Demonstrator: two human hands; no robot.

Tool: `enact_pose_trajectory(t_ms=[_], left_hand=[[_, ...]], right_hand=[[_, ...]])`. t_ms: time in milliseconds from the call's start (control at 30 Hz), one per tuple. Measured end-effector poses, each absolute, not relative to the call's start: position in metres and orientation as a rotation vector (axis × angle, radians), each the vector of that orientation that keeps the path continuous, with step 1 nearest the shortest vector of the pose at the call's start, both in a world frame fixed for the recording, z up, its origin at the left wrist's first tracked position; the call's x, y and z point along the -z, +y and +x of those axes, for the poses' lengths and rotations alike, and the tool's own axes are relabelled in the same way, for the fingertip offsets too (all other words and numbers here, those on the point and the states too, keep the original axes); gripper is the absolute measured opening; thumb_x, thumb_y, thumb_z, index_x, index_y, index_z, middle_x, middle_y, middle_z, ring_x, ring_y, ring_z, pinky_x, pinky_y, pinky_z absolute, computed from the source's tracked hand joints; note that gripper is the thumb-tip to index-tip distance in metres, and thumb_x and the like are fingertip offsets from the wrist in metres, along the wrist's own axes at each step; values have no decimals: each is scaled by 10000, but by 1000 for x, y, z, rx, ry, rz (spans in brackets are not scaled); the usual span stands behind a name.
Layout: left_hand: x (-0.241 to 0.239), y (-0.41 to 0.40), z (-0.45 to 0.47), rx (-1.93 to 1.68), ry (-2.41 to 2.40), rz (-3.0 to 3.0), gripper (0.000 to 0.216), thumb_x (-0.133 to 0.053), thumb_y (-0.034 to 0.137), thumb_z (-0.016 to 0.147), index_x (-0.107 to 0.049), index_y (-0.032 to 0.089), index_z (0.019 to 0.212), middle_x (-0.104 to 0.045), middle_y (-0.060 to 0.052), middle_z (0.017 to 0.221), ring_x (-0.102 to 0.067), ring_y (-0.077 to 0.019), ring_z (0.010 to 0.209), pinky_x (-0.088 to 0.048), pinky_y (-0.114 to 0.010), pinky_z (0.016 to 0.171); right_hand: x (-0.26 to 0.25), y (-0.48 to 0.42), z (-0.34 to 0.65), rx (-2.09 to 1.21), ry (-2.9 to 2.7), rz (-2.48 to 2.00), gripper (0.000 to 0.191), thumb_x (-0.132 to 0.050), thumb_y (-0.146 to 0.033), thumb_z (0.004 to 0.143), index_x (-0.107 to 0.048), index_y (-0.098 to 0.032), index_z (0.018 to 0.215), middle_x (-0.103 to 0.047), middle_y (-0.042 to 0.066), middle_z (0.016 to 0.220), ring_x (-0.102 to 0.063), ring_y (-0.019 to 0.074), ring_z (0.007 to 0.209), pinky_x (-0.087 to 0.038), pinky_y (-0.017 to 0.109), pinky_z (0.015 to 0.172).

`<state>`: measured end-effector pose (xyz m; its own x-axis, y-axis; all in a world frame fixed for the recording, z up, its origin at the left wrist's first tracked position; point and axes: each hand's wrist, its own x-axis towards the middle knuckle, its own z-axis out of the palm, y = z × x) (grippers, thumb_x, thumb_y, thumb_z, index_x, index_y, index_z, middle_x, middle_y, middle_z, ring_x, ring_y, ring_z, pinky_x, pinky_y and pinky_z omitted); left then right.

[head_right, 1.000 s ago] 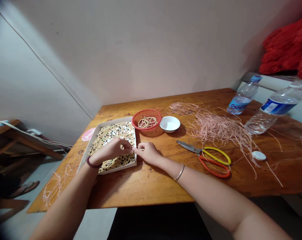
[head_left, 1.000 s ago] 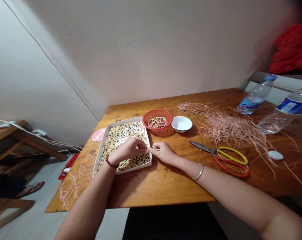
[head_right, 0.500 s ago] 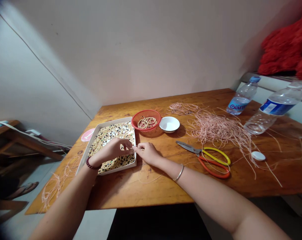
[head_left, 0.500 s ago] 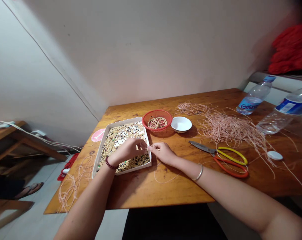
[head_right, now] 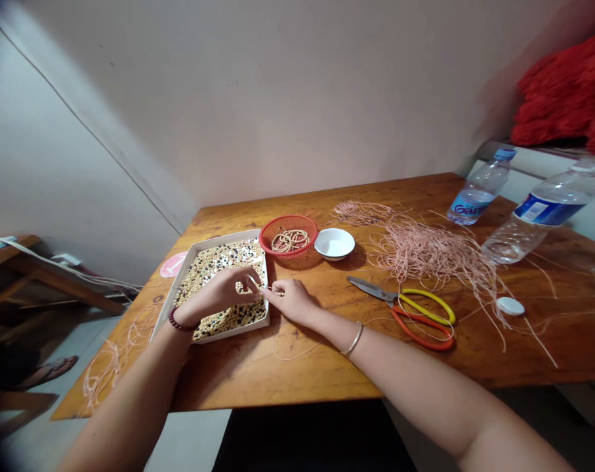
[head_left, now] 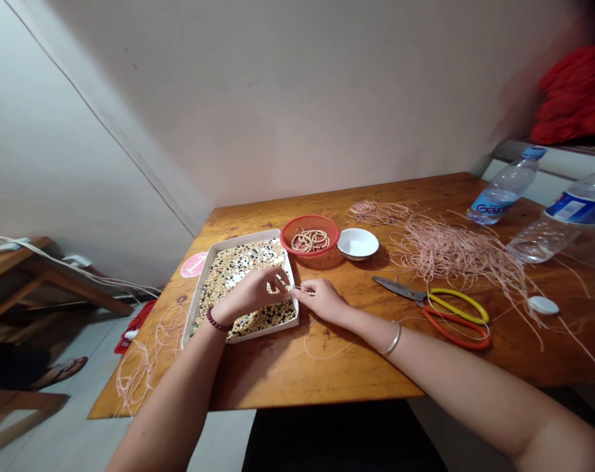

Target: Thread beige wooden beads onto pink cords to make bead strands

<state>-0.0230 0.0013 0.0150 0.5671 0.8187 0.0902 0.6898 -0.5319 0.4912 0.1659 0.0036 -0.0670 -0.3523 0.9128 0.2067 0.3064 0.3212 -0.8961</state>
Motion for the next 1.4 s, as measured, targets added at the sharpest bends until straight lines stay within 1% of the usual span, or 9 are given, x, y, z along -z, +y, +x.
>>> enact_pose_trajectory(t_ms=[367,533,667,767,867,933,1067,1233,1400], left_hand=[[-12,-1,-18,-444,1313,2548,128,-654,288,765,-614,181,821,-660,-12,741,-587,-117,639,-412,-218,603],[-12,0,-20,-446,1265,2493,150,-651,301,785,-620,188,877,-683,-11,783,-615,-121,696,-426,-216,636],[-12,2,-21,-440,1230,2430,220,-659,360,791,-619,191,926,-692,-13,805,-623,-125,707,-430,-217,645],[-14,2,-21,-391,1249,2432,227,-538,385,879,-620,189,959,-695,-33,830,-618,-132,699,-424,-232,651],[-13,2,-25,-362,1404,2456,311,-411,405,934,-624,178,924,-682,-54,816,-605,-148,693,-412,-247,643],[-10,4,-29,-267,1485,2451,324,-460,456,897,-632,181,898,-673,-52,784,-596,-157,671,-404,-248,620],[-4,4,-35,-134,1386,2459,404,-630,535,747,-641,182,945,-677,-60,883,-605,-179,745,-410,-247,636],[-5,-1,-33,-62,1257,2359,332,-658,450,738,-645,175,923,-685,-32,810,-602,-148,682,-396,-214,586],[-10,-4,-32,-81,1325,2379,163,-589,308,790,-669,175,839,-693,-21,765,-592,-127,645,-374,-197,559]], right_hand=[[66,2,166,-993,-1848,-1096,379,-521,-417,809,-392,-177,546,-371,-44,528,-362,90,535,-248,218,515],[67,2,165,-1004,-1861,-1050,387,-484,-423,842,-399,-174,558,-393,-42,538,-385,94,548,-255,215,522],[69,2,165,-1022,-1860,-1038,435,-441,-474,869,-406,-175,556,-404,-39,536,-393,97,549,-253,219,520],[71,4,164,-1035,-1859,-1034,447,-426,-494,875,-422,-175,561,-405,-37,537,-386,100,551,-245,224,512],[73,6,164,-1047,-1841,-1030,453,-417,-503,876,-403,-179,561,-372,-39,533,-366,102,549,-242,226,513],[75,7,163,-1060,-1833,-1022,459,-410,-514,876,-382,-183,558,-348,-39,535,-349,103,549,-244,228,517],[78,10,162,-1105,-1818,-985,461,-389,-532,877,-380,-186,573,-345,-36,552,-343,106,552,-259,230,527],[82,13,158,-1205,-1764,-939,479,-395,-575,862,-403,-183,586,-361,-32,568,-356,108,560,-286,231,544],[83,13,155,-1246,-1737,-880,483,-475,-583,818,-359,-187,567,-318,-39,572,-314,94,554,-265,227,534]])
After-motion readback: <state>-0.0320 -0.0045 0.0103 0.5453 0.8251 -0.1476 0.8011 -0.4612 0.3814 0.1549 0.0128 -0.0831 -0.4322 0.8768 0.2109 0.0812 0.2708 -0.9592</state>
